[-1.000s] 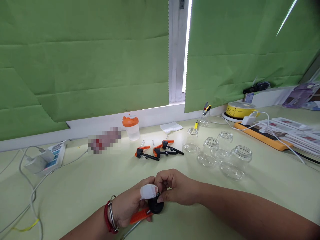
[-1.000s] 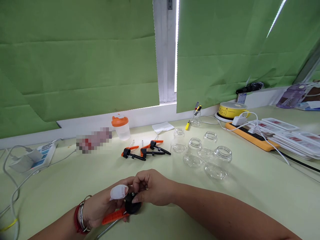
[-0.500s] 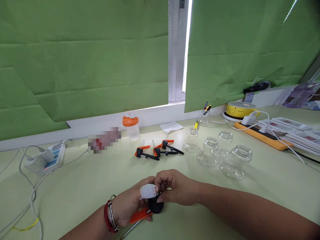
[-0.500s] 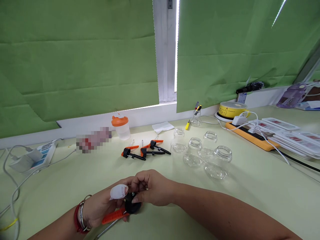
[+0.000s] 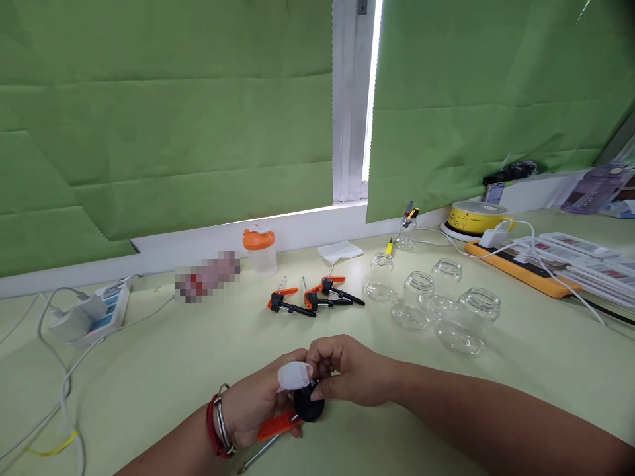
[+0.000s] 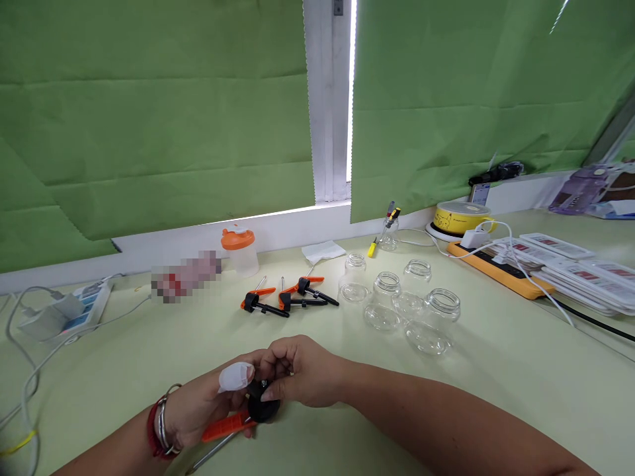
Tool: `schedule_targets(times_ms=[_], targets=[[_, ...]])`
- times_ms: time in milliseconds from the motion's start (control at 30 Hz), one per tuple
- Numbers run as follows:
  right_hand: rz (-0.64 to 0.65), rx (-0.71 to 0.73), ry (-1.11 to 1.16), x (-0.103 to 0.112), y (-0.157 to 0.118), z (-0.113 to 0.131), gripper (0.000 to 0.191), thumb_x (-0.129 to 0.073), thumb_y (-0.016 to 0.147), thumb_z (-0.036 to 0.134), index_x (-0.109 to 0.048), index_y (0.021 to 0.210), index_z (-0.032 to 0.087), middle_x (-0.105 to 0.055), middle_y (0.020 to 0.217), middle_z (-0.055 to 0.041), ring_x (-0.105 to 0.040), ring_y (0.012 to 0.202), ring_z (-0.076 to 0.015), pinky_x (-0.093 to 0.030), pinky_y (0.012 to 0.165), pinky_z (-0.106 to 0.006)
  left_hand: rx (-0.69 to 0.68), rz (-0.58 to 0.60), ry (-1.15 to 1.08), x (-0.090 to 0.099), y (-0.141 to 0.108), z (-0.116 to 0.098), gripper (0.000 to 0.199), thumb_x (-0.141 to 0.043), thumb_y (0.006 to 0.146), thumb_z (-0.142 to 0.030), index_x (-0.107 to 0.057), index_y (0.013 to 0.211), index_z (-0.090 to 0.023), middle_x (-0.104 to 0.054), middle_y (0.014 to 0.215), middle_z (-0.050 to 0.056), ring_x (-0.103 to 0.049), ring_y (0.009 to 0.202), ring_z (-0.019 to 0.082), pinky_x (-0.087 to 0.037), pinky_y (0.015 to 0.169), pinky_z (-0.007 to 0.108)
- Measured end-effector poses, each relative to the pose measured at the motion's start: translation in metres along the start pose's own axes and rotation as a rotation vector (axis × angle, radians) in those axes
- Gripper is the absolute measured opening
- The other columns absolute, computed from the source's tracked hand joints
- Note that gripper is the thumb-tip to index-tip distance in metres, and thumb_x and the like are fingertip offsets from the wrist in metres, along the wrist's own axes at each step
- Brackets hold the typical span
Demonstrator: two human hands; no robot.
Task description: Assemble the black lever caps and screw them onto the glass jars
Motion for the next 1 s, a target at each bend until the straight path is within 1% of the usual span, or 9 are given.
schedule_targets(times_ms=[133, 300, 433, 567, 700, 867, 1000], targets=[[0.0, 0.002, 0.015, -0.0006, 0.0001, -0.0003, 0.025, -0.077, 0.061, 0.019, -0.057, 0.076, 0.015, -0.056, 0.072, 0.0029, -0.051, 0.066, -0.0085, -0.042, 0.062, -0.022, -0.007, -0.005, 0.009, -0.0003, -0.0008, 0.0, 0.046, -0.065, 0.066, -0.052, -0.056, 0.095, -0.019, -0.053, 0.083, 0.005, -0.052, 0.072, 0.017, -0.045, 0.053, 0.026], [-0.015, 0.057, -0.073, 0.0013, 0.0002, 0.0022, 0.019, -0.073, 0.062, 0.014, -0.061, 0.077, 0.015, -0.056, 0.072, 0.0028, -0.049, 0.064, -0.0082, -0.041, 0.06, -0.022, -0.012, -0.007, 0.006, -0.0022, -0.0014, -0.0014, 0.041, -0.064, 0.068, -0.05, -0.057, 0.094, -0.019, -0.052, 0.081, 0.003, -0.052, 0.07, 0.016, -0.045, 0.053, 0.026], [-0.015, 0.068, -0.113, 0.0017, 0.0, 0.0044, 0.017, -0.073, 0.063, 0.018, -0.062, 0.077, 0.015, -0.057, 0.074, 0.002, -0.049, 0.065, -0.0087, -0.041, 0.06, -0.022, -0.002, -0.009, -0.003, -0.0021, -0.0014, -0.0011, 0.04, -0.065, 0.068, -0.048, -0.056, 0.094, -0.019, -0.051, 0.08, 0.003, -0.052, 0.07, 0.016, -0.045, 0.053, 0.026], [-0.024, 0.05, -0.082, 0.0015, -0.0002, 0.0039, 0.02, -0.075, 0.061, 0.019, -0.06, 0.073, 0.015, -0.055, 0.071, 0.0027, -0.048, 0.064, -0.0085, -0.041, 0.059, -0.022, 0.0, -0.022, 0.006, -0.0002, -0.0016, -0.0004, 0.044, -0.065, 0.067, -0.05, -0.056, 0.096, -0.019, -0.052, 0.083, 0.004, -0.053, 0.072, 0.017, -0.046, 0.053, 0.026], [-0.022, 0.048, -0.052, 0.0011, -0.0001, 0.0022, 0.021, -0.075, 0.061, 0.018, -0.059, 0.074, 0.015, -0.054, 0.071, 0.0028, -0.047, 0.063, -0.0083, -0.04, 0.059, -0.022, -0.005, -0.017, 0.008, -0.0003, -0.0017, -0.0001, 0.045, -0.065, 0.067, -0.052, -0.057, 0.097, -0.019, -0.052, 0.083, 0.004, -0.053, 0.073, 0.017, -0.045, 0.054, 0.026], [-0.015, 0.054, -0.048, 0.0006, -0.0003, 0.0029, 0.027, -0.079, 0.061, 0.027, -0.058, 0.074, 0.015, -0.054, 0.07, 0.0032, -0.047, 0.063, -0.0087, -0.04, 0.059, -0.023, -0.014, -0.007, -0.004, 0.0002, -0.0013, 0.0008, 0.046, -0.066, 0.065, -0.053, -0.058, 0.096, -0.02, -0.052, 0.082, 0.003, -0.053, 0.07, 0.015, -0.046, 0.054, 0.025], [-0.036, 0.043, -0.064, 0.0017, -0.0008, 0.0018, 0.027, -0.079, 0.06, 0.027, -0.06, 0.074, 0.015, -0.054, 0.071, 0.0028, -0.047, 0.064, -0.0086, -0.04, 0.06, -0.023, -0.012, 0.003, -0.002, -0.0008, -0.0011, 0.0002, 0.045, -0.066, 0.066, -0.053, -0.058, 0.095, -0.02, -0.053, 0.082, 0.003, -0.053, 0.07, 0.015, -0.047, 0.053, 0.025]])
Point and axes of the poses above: each hand's wrist, its own y-axis towards the middle knuckle, its own x-axis out of the back of the hand, z = x × y, the point moved 7 cm from there along y, towards the middle knuckle
